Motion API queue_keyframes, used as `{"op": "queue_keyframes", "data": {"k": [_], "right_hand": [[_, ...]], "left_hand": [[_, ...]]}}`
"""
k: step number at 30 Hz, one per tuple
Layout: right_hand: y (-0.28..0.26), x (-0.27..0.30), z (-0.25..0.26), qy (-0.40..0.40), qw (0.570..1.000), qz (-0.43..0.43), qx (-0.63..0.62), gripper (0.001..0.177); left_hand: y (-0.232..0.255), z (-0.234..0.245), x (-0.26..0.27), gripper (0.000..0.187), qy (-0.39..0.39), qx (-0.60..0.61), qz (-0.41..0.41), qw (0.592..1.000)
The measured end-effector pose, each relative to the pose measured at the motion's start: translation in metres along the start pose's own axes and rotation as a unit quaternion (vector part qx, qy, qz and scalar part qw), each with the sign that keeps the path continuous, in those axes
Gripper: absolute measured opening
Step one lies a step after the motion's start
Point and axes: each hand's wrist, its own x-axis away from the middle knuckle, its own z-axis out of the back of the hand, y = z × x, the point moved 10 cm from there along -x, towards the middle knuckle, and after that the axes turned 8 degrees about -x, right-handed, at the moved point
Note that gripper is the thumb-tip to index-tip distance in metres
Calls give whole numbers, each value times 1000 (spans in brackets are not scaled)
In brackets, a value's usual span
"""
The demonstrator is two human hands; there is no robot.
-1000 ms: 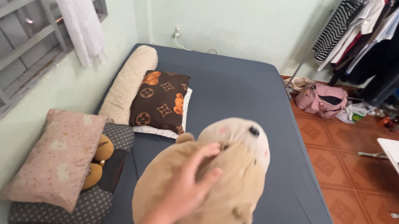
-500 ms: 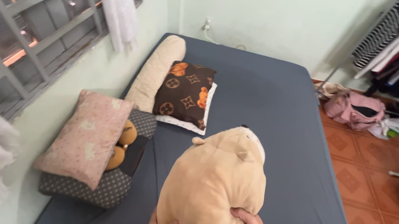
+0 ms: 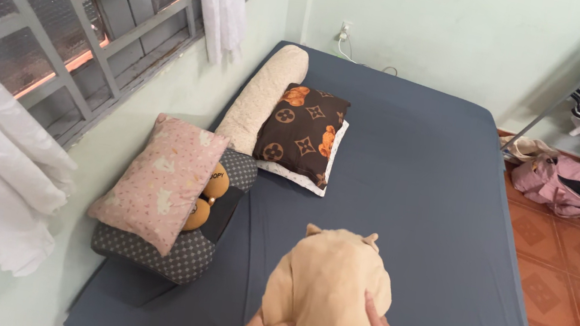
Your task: The person arranges several pillows and a plush toy on a bed, then pulls a fitted sheet over the mattress, tucking the edges underneath to secure it.
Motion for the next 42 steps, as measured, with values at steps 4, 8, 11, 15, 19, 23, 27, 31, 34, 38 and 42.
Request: {"op": "queue_keyframes", "data": {"k": [4, 8, 11, 15, 19, 23, 27, 31, 34, 38, 42], "right_hand": [[25, -36, 33, -39, 999, -29, 20, 79], [77, -79, 80, -52, 995, -52, 73, 77], [120, -100, 92, -49, 988, -74, 129, 75], [151, -106, 71, -30, 983, -78, 165, 74], [160, -105, 36, -11, 978, -64, 197, 75], [150, -127, 3, 6, 973, -35, 229, 77], [136, -188, -14, 25, 962, 7, 272, 80], [115, -291, -57, -2, 954, 133, 270, 90], [121, -329, -71, -12, 919, 161, 361, 85], [136, -317, -88, -58, 855, 217, 467, 75], [146, -276, -111, -89, 843, 222, 482, 69]], "left_hand": [[-54, 17, -21, 65, 69, 9, -25, 997], [-98, 35, -35, 69, 134, -49, 39, 989], [-121, 45, -37, 72, 157, -92, 91, 979], [-136, 62, -42, 77, 178, -135, 136, 965], [-138, 89, -41, 81, 195, -192, 176, 946], [-109, 117, -46, 86, 212, -281, 210, 912], [-59, 140, -105, 81, 216, -360, 214, 882], [8, 176, -183, 75, 269, -378, 23, 886], [29, 200, -215, 76, 265, -414, 1, 871], [32, 209, -211, 80, 250, -457, -34, 853], [2, 198, -194, 77, 202, -462, 39, 862]]}}
